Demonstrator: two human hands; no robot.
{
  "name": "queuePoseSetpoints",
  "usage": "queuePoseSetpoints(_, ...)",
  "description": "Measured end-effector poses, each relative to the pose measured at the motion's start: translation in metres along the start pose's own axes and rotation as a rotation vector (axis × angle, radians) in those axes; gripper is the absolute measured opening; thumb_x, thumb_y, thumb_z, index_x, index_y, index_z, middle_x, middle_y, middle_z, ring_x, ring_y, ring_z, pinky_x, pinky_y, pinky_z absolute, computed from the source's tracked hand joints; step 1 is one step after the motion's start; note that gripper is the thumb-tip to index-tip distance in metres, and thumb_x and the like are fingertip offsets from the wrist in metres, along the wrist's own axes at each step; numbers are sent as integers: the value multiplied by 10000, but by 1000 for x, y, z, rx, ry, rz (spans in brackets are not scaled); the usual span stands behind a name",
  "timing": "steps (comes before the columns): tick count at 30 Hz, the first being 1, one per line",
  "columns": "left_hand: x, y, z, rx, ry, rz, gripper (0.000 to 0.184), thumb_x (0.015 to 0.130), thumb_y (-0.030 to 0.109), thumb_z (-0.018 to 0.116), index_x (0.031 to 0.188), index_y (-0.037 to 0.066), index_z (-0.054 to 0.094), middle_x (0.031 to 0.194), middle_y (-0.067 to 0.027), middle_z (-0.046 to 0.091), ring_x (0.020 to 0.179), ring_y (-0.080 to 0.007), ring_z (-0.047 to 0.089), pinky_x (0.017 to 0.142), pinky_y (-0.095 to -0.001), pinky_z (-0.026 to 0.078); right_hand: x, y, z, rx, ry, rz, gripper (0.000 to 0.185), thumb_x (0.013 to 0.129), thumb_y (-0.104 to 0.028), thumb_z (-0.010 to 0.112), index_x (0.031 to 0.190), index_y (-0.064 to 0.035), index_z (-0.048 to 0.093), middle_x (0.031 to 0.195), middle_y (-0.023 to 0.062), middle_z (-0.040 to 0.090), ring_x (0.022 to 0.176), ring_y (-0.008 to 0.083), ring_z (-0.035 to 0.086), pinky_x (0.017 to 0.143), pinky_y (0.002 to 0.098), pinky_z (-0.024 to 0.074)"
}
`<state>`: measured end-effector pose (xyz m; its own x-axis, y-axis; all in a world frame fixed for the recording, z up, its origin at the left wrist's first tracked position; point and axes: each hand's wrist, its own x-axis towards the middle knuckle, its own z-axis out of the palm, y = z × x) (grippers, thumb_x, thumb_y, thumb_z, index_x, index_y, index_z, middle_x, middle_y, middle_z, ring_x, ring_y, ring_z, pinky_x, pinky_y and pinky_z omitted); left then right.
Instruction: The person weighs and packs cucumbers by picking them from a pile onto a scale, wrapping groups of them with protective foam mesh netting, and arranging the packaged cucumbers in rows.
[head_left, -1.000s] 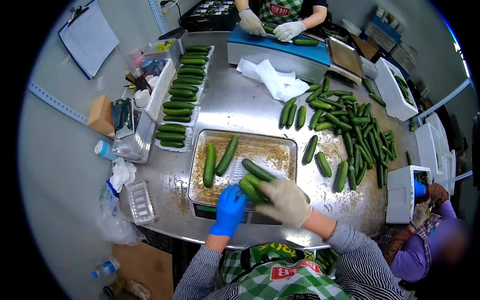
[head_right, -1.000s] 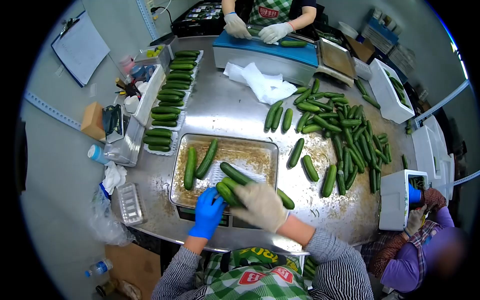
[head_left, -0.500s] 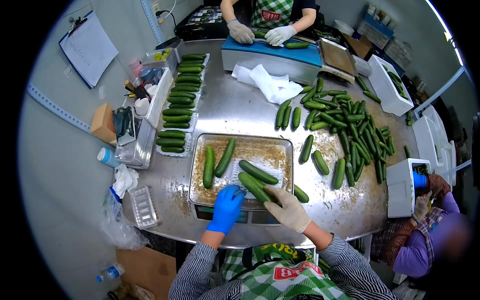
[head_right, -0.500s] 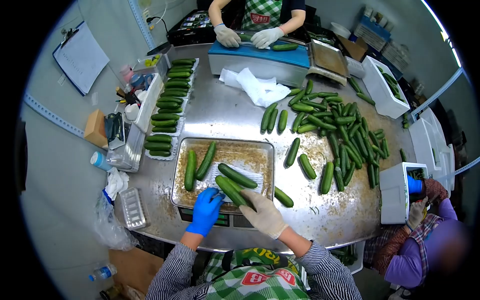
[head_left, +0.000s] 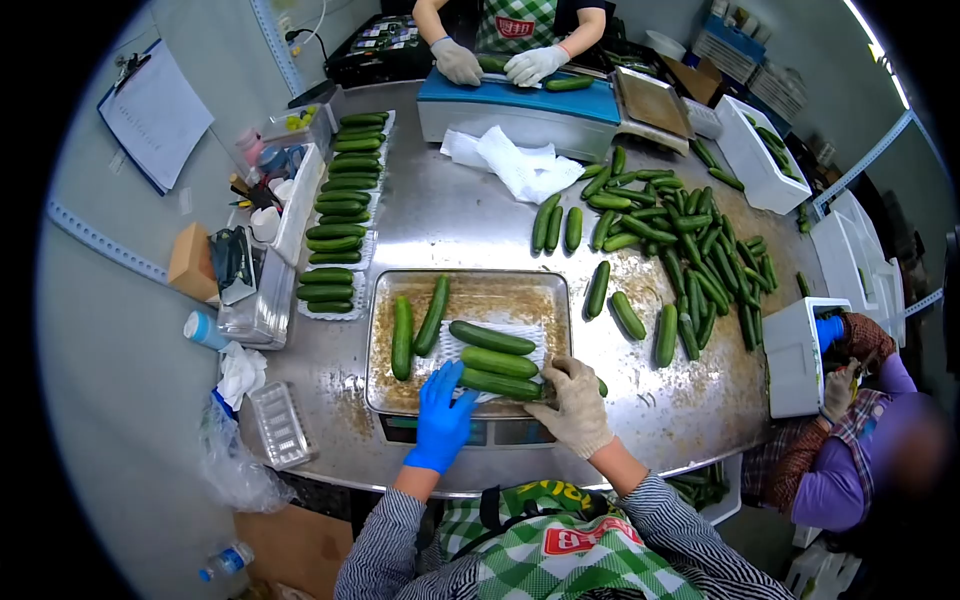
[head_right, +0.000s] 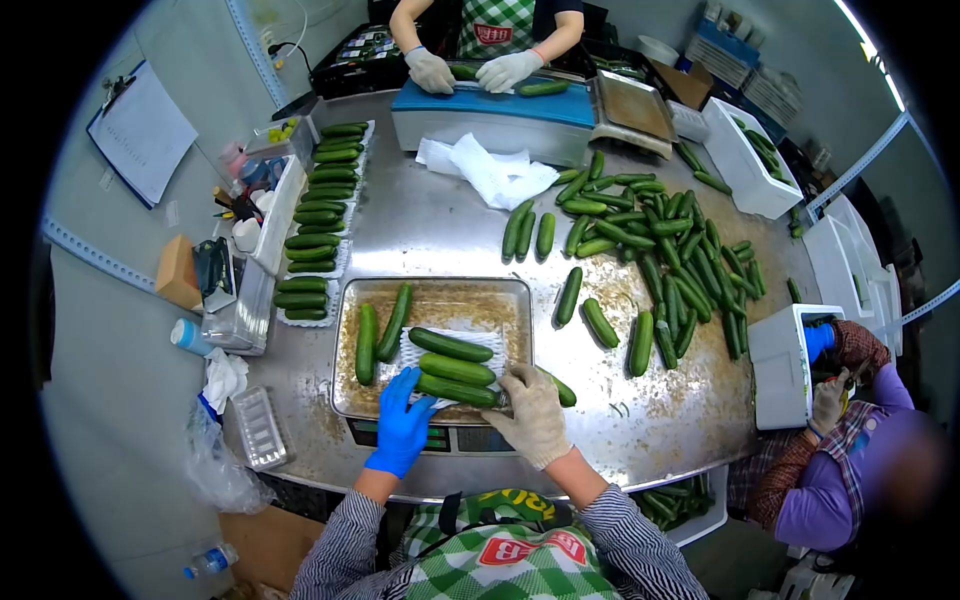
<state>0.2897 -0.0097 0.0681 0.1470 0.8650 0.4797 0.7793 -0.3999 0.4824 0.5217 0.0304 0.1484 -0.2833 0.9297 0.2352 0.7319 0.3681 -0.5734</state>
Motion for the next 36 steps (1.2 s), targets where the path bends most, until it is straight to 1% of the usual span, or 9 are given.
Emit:
queuePoseSetpoints(4, 2, 7, 1, -19, 33, -56, 209, 786, 132, 762, 967, 70, 678, 1389, -188, 521, 1292, -397, 484, 1040, -501, 387, 6, 0, 0, -60, -102, 30, 339, 699, -148, 794, 1005, -31, 708, 1139, 182, 614, 1076, 375, 578, 955, 468, 455)
queuePoseSetpoints(13, 9, 18, 6, -8, 101, -231, 371, 745, 256, 850, 942, 52, 612, 1211, -149, 567, 1084, -359, 527, 936, -461, 416, 7, 10, 3, -59, -120, -59, 183, 747, -66, 713, 927, -34, 695, 1149, 141, 609, 1080, 349, 575, 938, 470, 449)
queuePoseSetpoints(19, 11, 28, 8, -27, 148, -297, 592, 718, 296, 874, 1164, 29, 590, 1176, -140, 570, 1086, -346, 514, 951, -459, 408, -7, 20, -20, 22, -186, -164, 197, 773, -72, 717, 963, -36, 678, 1071, 158, 641, 999, 362, 613, 871, 450, 489)
queuePoseSetpoints(22, 16, 32, 0, -9, 113, -343, 734, 730, 332, 863, 1303, 11, 536, 1183, -147, 569, 1090, -345, 514, 974, -467, 391, 13, 20, -20, 222, 60, -104, 228, 827, -168, 714, 1005, -35, 664, 1010, 179, 661, 929, 363, 641, 812, 434, 515)
queuePoseSetpoints(25, 20, 31, -3, -20, 36, -383, 762, 757, 373, 838, 1353, 18, 521, 1158, -156, 582, 1074, -344, 524, 972, -471, 375, 41, 11, -18, 94, -263, 96, 304, 875, -282, 686, 1034, -26, 651, 968, 190, 668, 889, 357, 656, 784, 424, 526)
queuePoseSetpoints(26, 22, 30, -2, -25, 14, -399, 759, 767, 384, 825, 1359, 20, 519, 1138, -157, 587, 1060, -341, 528, 964, -466, 372, 47, 11, -13, 6, -299, 72, 381, 888, -366, 672, 1053, -23, 655, 911, 189, 685, 838, 365, 668, 765, 423, 536)
queuePoseSetpoints(29, 25, 27, -2, -1, -33, -445, 727, 799, 379, 794, 1370, 27, 515, 1106, -161, 599, 1034, -334, 542, 949, -451, 368, 59, 5, -14, 21, -386, 123, 409, 876, -388, 694, 1066, -27, 659, 891, 180, 702, 824, 355, 685, 746, 416, 546)
queuePoseSetpoints(31, 29, 30, -2, 47, -60, -448, 676, 822, 322, 781, 1370, 30, 513, 1123, -160, 601, 1036, -334, 550, 951, -439, 370, 53, 7, -12, 114, -332, 163, 417, 879, -397, 689, 1045, -17, 646, 889, 198, 707, 827, 364, 693, 746, 429, 550)
queuePoseSetpoints(36, 27, 32, 1, 54, 30, -409, 691, 820, 375, 770, 1364, 28, 523, 1079, -158, 606, 1017, -331, 551, 935, -440, 362, 54, 10, -1, 277, -229, 260, 381, 896, -378, 686, 1011, -18, 639, 845, 201, 714, 756, 376, 703, 697, 436, 561)
